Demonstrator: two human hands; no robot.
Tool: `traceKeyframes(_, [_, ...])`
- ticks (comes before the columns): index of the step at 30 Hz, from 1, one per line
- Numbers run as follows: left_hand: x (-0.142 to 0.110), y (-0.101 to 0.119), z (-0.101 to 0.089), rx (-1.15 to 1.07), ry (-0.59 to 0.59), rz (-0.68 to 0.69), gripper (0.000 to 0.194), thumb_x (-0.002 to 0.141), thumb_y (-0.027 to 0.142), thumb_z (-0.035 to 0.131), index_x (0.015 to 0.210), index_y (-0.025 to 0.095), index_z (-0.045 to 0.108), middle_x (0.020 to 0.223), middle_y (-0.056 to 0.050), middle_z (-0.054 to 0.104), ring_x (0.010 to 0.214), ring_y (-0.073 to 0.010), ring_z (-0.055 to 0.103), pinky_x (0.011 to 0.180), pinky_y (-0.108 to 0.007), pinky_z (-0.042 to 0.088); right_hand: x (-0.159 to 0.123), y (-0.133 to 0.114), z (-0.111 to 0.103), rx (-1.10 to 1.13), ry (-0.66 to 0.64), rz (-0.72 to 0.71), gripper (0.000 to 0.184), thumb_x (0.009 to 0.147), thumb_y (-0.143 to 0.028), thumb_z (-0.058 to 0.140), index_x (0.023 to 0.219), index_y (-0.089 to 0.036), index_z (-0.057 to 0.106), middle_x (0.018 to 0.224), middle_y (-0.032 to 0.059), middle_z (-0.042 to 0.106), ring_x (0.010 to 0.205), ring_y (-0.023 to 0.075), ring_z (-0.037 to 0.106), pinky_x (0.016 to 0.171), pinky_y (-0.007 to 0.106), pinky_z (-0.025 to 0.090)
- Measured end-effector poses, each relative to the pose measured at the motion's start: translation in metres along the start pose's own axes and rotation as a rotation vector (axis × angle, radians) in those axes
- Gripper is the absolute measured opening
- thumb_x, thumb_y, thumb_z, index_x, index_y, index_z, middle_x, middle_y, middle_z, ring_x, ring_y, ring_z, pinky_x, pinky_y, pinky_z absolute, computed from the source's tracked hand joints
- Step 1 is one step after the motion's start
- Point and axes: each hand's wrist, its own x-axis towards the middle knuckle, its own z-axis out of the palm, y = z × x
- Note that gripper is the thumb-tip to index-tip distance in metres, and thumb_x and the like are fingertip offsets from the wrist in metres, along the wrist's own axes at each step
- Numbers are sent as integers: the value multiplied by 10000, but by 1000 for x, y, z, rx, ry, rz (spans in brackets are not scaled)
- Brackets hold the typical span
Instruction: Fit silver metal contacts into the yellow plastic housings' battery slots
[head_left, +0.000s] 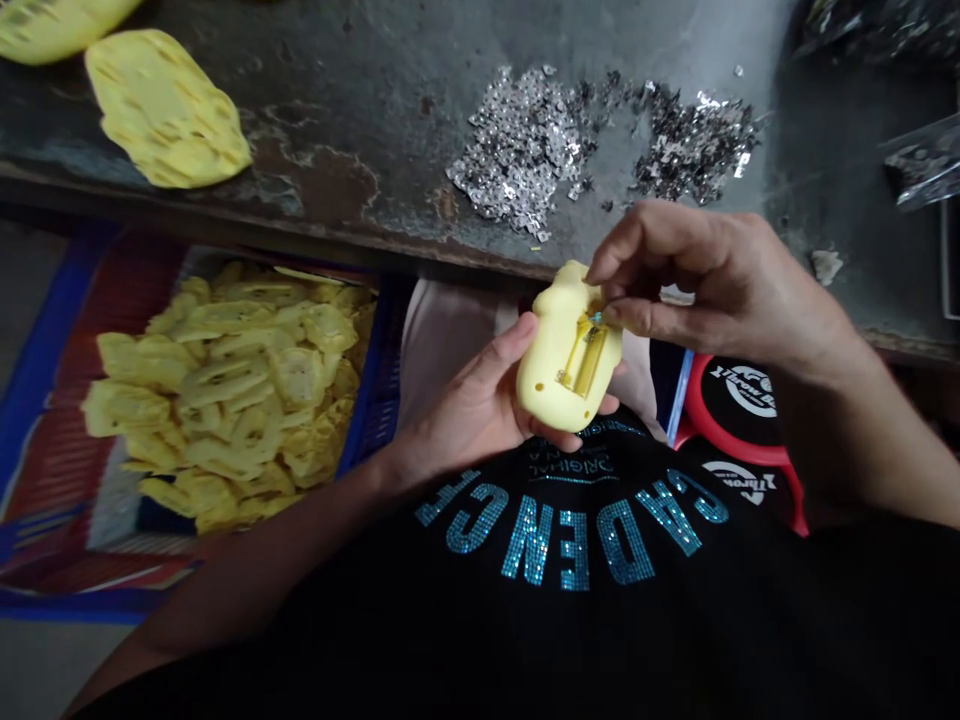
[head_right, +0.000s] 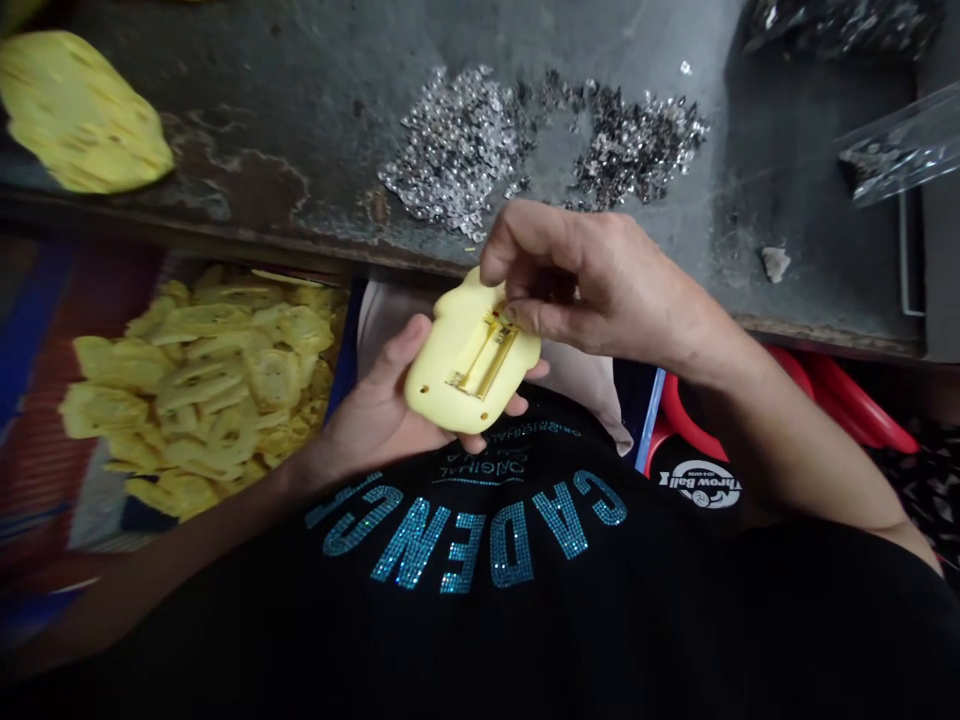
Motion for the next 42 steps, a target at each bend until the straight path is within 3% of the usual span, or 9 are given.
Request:
traceKeyframes(9, [-3, -7, 1, 25, 80, 25, 850, 1060, 723, 782, 1755, 282, 571, 1436, -179, 842, 1111, -359, 896, 642, -283, 707, 18, -11, -9, -183, -123, -133, 262, 849, -254, 935, 919, -377, 714, 878, -63, 855, 736, 174, 776, 637, 366, 608])
traceKeyframes(16, [-3, -9, 5, 40, 158, 48, 777, 1031, 680, 846, 1677, 298, 646, 1452, -137, 842, 1144, -376, 890, 605, -257, 678, 34, -22, -5, -180, -106, 7, 402, 670, -143, 1050, 770, -366, 731, 691, -73, 762, 662, 160, 736, 716, 410, 592])
traceKeyframes(19, [-3, -9, 4, 40, 157, 40, 739, 1048, 664, 830, 1666, 299, 656, 1491, -127, 828, 1221, -407, 872, 638, -278, 694, 36, -23, -4, -188, -87, -35, 384, 695, -177, 1084, 781, -350, 752, 662, -91, 739, 671, 168, 735, 716, 394, 627])
traceKeyframes(23, [-3, -8, 6, 44, 161, 42, 653, 1061, 646, 822, 1606, 309, 698, 1444, -97, 851, 1134, -355, 895, 604, -234, 661, 41, -19, -6, -335, -120, -103, 392, 708, -114, 1064, 771, -332, 744, 645, -135, 708, 647, 105, 694, 678, 308, 592])
traceKeyframes(27, [-2, -8, 7, 29, 187, 36, 720, 1031, 655, 860, 1634, 303, 683, 1421, -105, 859, 1113, -343, 899, 601, -234, 668, 45, -18, -3, -265, -135, -169, 366, 751, -196, 1080, 801, -357, 755, 647, -154, 703, 697, 95, 743, 684, 258, 620])
traceKeyframes(30, [-1, -7, 6, 25, 186, 43, 737, 1021, 660, 873, 1617, 267, 687, 1384, -128, 868, 1099, -338, 900, 609, -234, 680, 48, -28, 4, -381, -109, -83, 476, 714, -35, 1033, 718, -332, 661, 627, -128, 671, 738, 140, 758, 760, 310, 654])
traceKeyframes(33, [0, -7, 4, 14, 174, 41, 728, 1033, 646, 858, 1623, 257, 682, 1457, -150, 841, 1140, -351, 895, 619, -239, 692, 46, -40, 9, -551, -77, 45, 558, 697, 71, 948, 677, -307, 540, 608, -115, 637, 670, 161, 691, 742, 377, 602])
traceKeyframes(36, [1, -7, 2, -12, 163, 32, 723, 1042, 662, 829, 1620, 252, 683, 1514, -157, 817, 1169, -360, 889, 610, -239, 691, 33, -37, 5, -449, -8, -8, 475, 760, 5, 950, 753, -310, 595, 694, -83, 711, 703, 190, 720, 727, 410, 578])
traceKeyframes(42, [3, -5, 2, -2, 126, 37, 804, 997, 709, 861, 1627, 254, 658, 1422, -165, 845, 1114, -376, 900, 554, -239, 674, 1, 2, 4, -106, 129, -96, 170, 997, -374, 888, 1033, -291, 743, 1112, 0, 844, 958, 214, 824, 748, 387, 647])
